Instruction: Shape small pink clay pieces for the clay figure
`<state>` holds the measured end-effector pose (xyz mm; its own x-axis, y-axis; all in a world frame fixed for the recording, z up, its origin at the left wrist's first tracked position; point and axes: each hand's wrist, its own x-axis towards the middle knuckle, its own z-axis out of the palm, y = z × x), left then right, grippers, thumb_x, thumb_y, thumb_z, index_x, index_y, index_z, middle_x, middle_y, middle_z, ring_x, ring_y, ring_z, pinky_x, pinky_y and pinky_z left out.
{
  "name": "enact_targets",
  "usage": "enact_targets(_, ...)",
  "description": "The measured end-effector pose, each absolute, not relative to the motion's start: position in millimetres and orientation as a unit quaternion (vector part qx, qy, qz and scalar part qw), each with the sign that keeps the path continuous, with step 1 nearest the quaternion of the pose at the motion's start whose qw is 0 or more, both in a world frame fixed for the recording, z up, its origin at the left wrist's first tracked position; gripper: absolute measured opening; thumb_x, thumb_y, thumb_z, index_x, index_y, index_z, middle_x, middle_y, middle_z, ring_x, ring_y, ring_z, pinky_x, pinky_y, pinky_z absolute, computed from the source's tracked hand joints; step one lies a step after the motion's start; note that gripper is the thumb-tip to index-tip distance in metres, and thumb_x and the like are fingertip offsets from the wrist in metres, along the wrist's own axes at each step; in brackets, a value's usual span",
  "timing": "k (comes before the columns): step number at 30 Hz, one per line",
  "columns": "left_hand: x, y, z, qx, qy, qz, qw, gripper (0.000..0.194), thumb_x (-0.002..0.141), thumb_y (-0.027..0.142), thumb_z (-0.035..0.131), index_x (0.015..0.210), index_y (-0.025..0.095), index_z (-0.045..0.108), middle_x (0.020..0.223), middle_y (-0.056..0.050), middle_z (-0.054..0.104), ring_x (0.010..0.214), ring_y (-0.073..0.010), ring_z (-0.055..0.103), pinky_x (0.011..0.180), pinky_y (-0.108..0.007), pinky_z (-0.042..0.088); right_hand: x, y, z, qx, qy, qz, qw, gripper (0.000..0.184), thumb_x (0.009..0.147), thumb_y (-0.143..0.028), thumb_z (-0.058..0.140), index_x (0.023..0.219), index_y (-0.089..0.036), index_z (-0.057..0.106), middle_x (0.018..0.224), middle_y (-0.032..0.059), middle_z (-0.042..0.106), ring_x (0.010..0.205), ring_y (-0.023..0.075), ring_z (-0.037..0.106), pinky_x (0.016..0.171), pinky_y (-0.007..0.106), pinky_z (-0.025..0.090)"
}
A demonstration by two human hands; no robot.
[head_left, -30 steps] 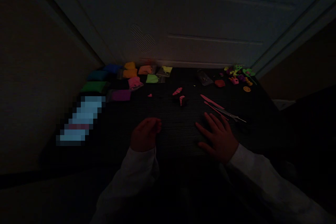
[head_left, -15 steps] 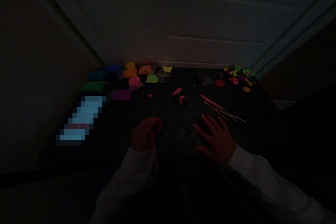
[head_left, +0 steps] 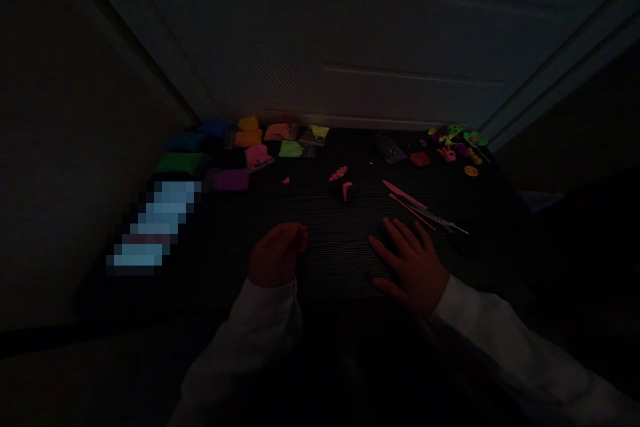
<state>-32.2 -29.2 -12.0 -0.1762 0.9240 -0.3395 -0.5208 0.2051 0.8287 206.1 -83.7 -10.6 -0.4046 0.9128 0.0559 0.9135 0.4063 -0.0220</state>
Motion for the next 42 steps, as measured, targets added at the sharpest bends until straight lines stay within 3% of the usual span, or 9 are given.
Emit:
enact_targets(8,-33,-29,-13,0.201,0.492,0.590,0.607,0.009,0.048,0.020,0.068,0.052,0.015,0.061,0.052,-0.001,0.061,0.049,-0.0092,0.053,0.043,-0.019,0.040,221,-68,-13,-0.595,-0.797,-0.038,0.095,0.057,0.079,-0.051,0.041,0.128,-0.022,0.037,0.141,0.0128,0.021,0.126,0.0288,0.023,0.099,0.052,0.016)
enact_targets(13,-33,-29,-12,0.204,0.492,0.594,0.603,0.010,0.048,0.020,0.069,0.052,0.015,0.061,0.053,0.000,0.060,0.049,-0.0091,0.052,0.043,-0.019,0.040,223,-62,-14,-0.622,-0.763,-0.044,0.171,0.036,0.077,-0.047,0.047,0.102,-0.023,0.058,0.130,0.0081,0.042,0.122,0.0243,0.031,0.099,0.047,0.021)
enact_targets(23,-34,-30,-14,0.215,0.482,0.596,0.605,0.010,0.050,0.021,0.068,0.055,0.015,0.061,0.055,0.000,0.061,0.050,-0.0091,0.054,0.043,-0.019,0.041,214,-54,-18,-0.653,-0.727,-0.059,0.204,0.018,0.076,-0.036,0.051,0.074,-0.022,0.062,0.116,0.0071,0.054,0.115,0.0250,0.040,0.093,0.045,0.026)
enact_targets(30,-34,-30,-15,0.223,0.477,0.595,0.607,0.008,0.053,0.021,0.066,0.055,0.014,0.061,0.056,-0.001,0.060,0.051,-0.0090,0.054,0.042,-0.019,0.041,201,-61,-13,-0.636,-0.732,-0.042,0.240,0.019,0.077,-0.036,0.051,0.074,-0.022,0.064,0.113,0.0067,0.056,0.113,0.0244,0.042,0.092,0.043,0.028)
enact_targets(38,-35,-30,-17,0.231,0.472,0.598,0.605,0.008,0.054,0.021,0.066,0.054,0.015,0.062,0.055,-0.001,0.060,0.050,-0.0095,0.053,0.041,-0.020,0.040,198,-75,-10,-0.629,-0.748,0.002,0.213,0.020,0.078,-0.037,0.050,0.078,-0.022,0.062,0.111,0.0063,0.056,0.113,0.0238,0.042,0.094,0.043,0.028)
enact_targets(42,-33,-30,-15,0.226,0.475,0.597,0.606,0.009,0.052,0.021,0.068,0.054,0.015,0.063,0.054,-0.001,0.060,0.050,-0.0095,0.053,0.041,-0.019,0.040,208,-80,-10,-0.613,-0.764,-0.011,0.201,0.027,0.080,-0.037,0.047,0.096,-0.021,0.060,0.119,0.0078,0.052,0.117,0.0226,0.038,0.097,0.041,0.027)
